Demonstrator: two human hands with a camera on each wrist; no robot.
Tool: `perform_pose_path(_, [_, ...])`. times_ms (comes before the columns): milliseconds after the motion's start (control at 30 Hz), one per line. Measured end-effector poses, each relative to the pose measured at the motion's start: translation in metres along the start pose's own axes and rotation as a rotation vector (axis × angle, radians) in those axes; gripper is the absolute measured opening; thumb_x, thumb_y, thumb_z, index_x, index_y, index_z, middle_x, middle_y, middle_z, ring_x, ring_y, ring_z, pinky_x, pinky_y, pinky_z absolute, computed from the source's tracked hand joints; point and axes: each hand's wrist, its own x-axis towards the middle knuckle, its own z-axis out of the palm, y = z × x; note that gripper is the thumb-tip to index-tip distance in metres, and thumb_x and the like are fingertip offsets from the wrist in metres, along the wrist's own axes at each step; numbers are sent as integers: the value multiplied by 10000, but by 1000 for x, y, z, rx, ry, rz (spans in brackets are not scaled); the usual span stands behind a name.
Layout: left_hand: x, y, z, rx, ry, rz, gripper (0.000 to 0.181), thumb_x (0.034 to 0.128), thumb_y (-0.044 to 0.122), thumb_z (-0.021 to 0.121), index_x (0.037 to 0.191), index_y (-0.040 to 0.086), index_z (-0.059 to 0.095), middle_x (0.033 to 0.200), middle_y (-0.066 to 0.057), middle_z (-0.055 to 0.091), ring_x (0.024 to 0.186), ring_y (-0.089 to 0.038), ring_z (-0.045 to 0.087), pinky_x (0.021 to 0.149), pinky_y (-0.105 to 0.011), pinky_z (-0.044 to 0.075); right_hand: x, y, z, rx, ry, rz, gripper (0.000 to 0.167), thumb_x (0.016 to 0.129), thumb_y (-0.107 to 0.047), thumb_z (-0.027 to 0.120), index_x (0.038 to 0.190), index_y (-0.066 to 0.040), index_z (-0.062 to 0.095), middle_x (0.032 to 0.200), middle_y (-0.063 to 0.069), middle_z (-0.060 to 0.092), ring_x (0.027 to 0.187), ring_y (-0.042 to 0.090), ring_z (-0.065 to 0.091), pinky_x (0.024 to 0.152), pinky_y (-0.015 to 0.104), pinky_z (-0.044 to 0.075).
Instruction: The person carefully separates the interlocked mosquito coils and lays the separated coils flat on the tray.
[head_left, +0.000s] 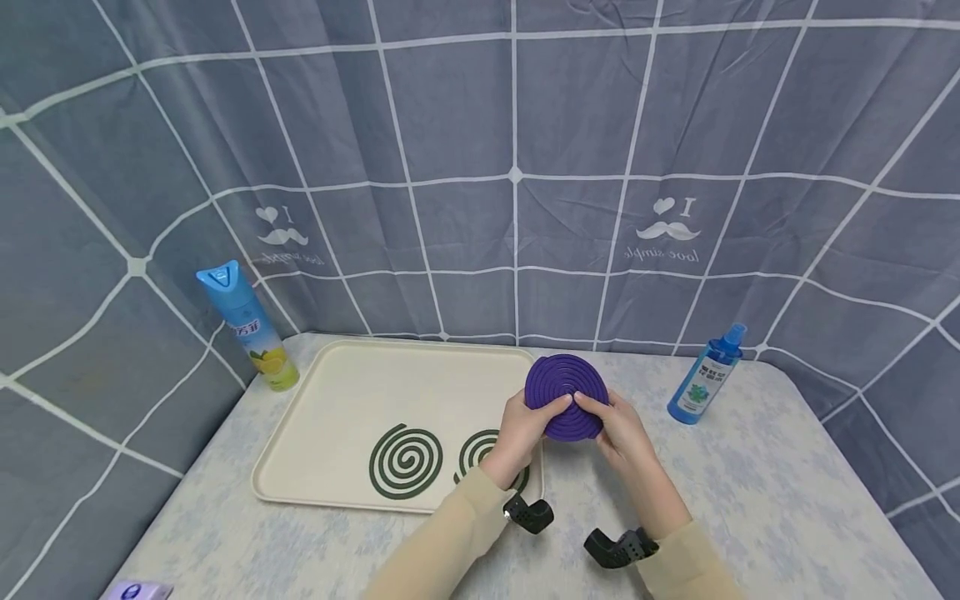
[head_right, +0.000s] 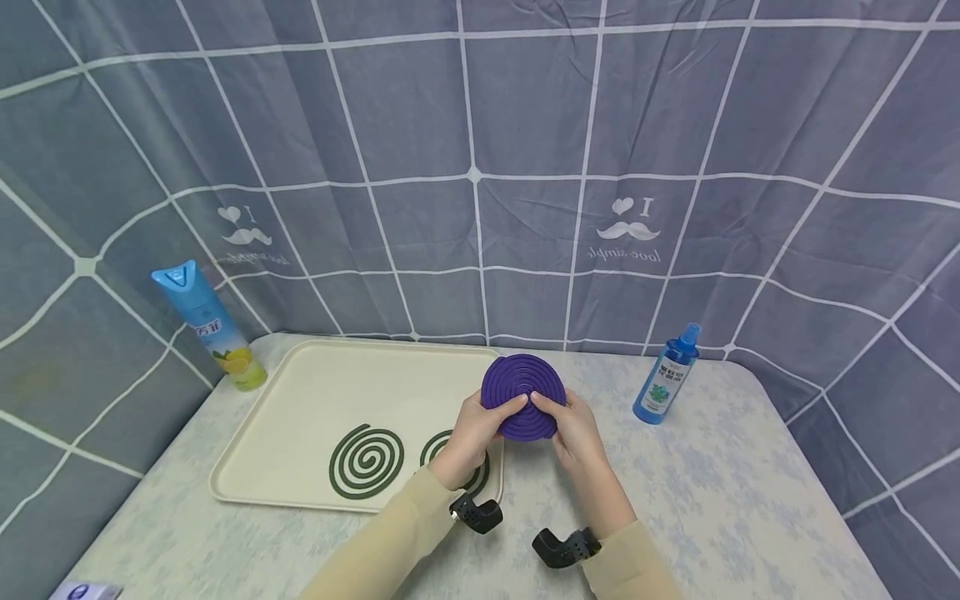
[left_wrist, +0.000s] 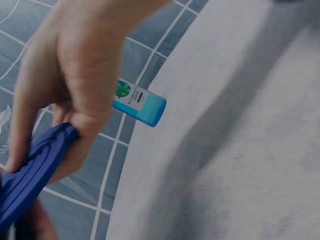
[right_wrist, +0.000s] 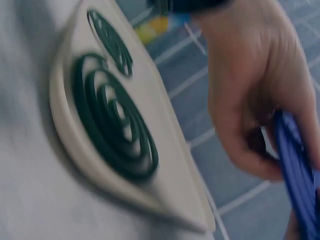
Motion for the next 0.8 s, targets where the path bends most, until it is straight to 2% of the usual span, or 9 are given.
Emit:
perform_pose_path(100, [-5,-3,-3,-7,70,56,566,851,305,765,1332,58,597,1266,-150,660,1131,-267,651,980,-403,533,-9,5,12,73,-38,-9,580,1020,-91,511,1514,38,237,1444,156,424,952,-34,644,899,159,532])
perform_pose_path(200, [-10,-6,-7,-41,130,84,576,829,294,786,1315,42,607,1269,-161,656,1160,-296,634,1006,-429,515,-15,12,22,109,-78,-20,558,1037,-83,454,1525,36,210,1514,173,340,1002,-38,622,949,166,510])
perform_pose_path(267, [-13,-7,-10,-70,157,96,575,823,278,793,1307,31,607,1268,-169,654,1164,-304,631,1009,-428,514,-20,16,27,117,-93,-26,530,1043,-81,426,1519,30,224,1494,163,362,1022,-24,617,953,170,509])
perform_pose_path(367, [-15,-8,-16,-100,180,110,562,822,252,795,1301,25,607,1269,-174,651,1171,-308,626,1016,-421,510,-24,22,32,55,-87,-33,493,1040,-108,431,1492,28,290,1372,112,475,977,-13,604,880,157,522])
perform_pose_path(533, [-18,-8,-27,-76,187,107,507,822,188,790,1260,-8,624,1231,-199,666,1141,-324,641,999,-430,520,-27,22,30,-87,-56,-57,466,1019,-172,509,1421,45,413,1263,60,564,963,3,590,846,161,512])
perform_pose_path(600, [-21,-7,-31,-49,181,108,499,812,168,795,1244,-20,631,1214,-206,674,1124,-324,649,988,-433,526,-26,19,26,-140,-30,-81,464,1009,-178,543,1405,42,441,1266,56,567,992,-5,595,874,157,509])
perform_pose_path(800, [-28,-7,-42,45,117,134,521,768,199,830,1223,14,658,1184,-175,696,1103,-291,660,975,-420,532,-26,11,19,-350,85,-199,387,951,-167,658,1286,17,596,1048,-6,646,878,-1,595,811,166,518])
